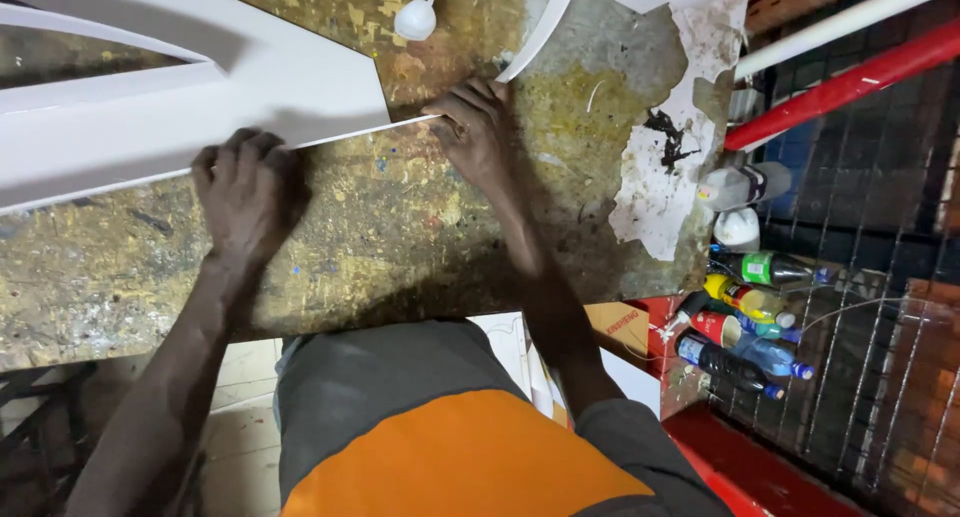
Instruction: Assembling a 3D sign letter by gluing a plastic strip to the perimeter of a letter frame and reinforcing it with a hot glue gun.
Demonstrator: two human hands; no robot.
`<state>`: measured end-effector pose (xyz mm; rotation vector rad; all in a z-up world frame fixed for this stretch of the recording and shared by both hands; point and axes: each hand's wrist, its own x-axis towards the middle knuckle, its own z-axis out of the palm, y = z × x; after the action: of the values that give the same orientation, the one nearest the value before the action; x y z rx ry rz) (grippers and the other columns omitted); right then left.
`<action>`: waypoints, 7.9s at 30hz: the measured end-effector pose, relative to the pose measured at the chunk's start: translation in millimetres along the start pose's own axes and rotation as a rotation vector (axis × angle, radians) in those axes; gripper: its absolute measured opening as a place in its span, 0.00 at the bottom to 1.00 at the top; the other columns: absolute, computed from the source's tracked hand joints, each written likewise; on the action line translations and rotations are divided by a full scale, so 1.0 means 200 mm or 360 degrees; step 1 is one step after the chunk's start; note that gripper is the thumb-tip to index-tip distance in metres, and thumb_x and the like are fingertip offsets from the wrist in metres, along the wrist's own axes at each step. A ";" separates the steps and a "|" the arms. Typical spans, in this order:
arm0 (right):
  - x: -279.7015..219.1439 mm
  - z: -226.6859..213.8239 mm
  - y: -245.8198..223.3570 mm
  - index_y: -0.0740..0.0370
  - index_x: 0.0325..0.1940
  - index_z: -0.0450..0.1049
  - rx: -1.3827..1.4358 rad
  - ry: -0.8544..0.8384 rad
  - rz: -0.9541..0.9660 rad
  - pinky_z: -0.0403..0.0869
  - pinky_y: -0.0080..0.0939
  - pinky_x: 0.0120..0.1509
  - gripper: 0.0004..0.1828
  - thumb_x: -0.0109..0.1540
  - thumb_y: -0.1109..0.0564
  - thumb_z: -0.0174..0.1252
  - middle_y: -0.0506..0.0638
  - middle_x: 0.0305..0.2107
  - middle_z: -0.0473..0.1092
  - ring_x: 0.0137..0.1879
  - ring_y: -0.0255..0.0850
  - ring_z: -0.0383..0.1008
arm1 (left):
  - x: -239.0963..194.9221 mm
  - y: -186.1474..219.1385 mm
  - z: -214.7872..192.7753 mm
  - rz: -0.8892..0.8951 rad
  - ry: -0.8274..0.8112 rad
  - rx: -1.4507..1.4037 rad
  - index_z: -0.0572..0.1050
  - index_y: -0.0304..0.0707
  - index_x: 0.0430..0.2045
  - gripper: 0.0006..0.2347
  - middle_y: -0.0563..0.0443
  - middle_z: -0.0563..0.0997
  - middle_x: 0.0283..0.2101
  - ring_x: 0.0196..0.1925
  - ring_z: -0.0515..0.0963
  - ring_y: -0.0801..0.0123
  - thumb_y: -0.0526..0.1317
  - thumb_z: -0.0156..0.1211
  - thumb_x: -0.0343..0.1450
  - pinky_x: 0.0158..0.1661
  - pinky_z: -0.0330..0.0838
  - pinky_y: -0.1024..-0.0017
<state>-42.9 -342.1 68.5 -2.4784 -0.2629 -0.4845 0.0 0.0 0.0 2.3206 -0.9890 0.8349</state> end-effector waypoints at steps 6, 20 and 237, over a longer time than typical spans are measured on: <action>-0.07 0.09 0.15 0.44 0.46 0.85 -0.0328 -0.0055 -0.0062 0.60 0.47 0.68 0.10 0.64 0.57 0.79 0.36 0.40 0.83 0.51 0.37 0.76 | 0.02 0.10 0.09 -0.0039 -0.0252 0.0156 0.80 0.46 0.53 0.18 0.52 0.89 0.56 0.59 0.87 0.59 0.36 0.76 0.69 0.56 0.65 0.58; 0.07 -0.08 0.00 0.47 0.45 0.81 -0.0317 -0.0261 -0.0266 0.69 0.54 0.67 0.09 0.66 0.56 0.75 0.45 0.35 0.75 0.49 0.48 0.79 | 0.07 0.12 0.08 0.0018 0.0000 0.0037 0.81 0.41 0.48 0.06 0.45 0.87 0.46 0.45 0.85 0.51 0.34 0.73 0.82 0.52 0.69 0.52; 0.56 0.44 -0.37 0.66 0.59 0.79 0.1385 -0.0389 0.0945 0.78 0.47 0.64 0.22 0.67 0.55 0.78 0.56 0.44 0.77 0.54 0.40 0.79 | -0.15 -0.13 0.00 -0.0160 0.0017 0.0086 0.83 0.60 0.44 0.09 0.54 0.78 0.52 0.57 0.80 0.59 0.45 0.82 0.77 0.47 0.75 0.62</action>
<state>63.2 -221.7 85.6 -1.6282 0.1543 0.1728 2.4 30.6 -25.6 2.3876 -0.8473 0.8423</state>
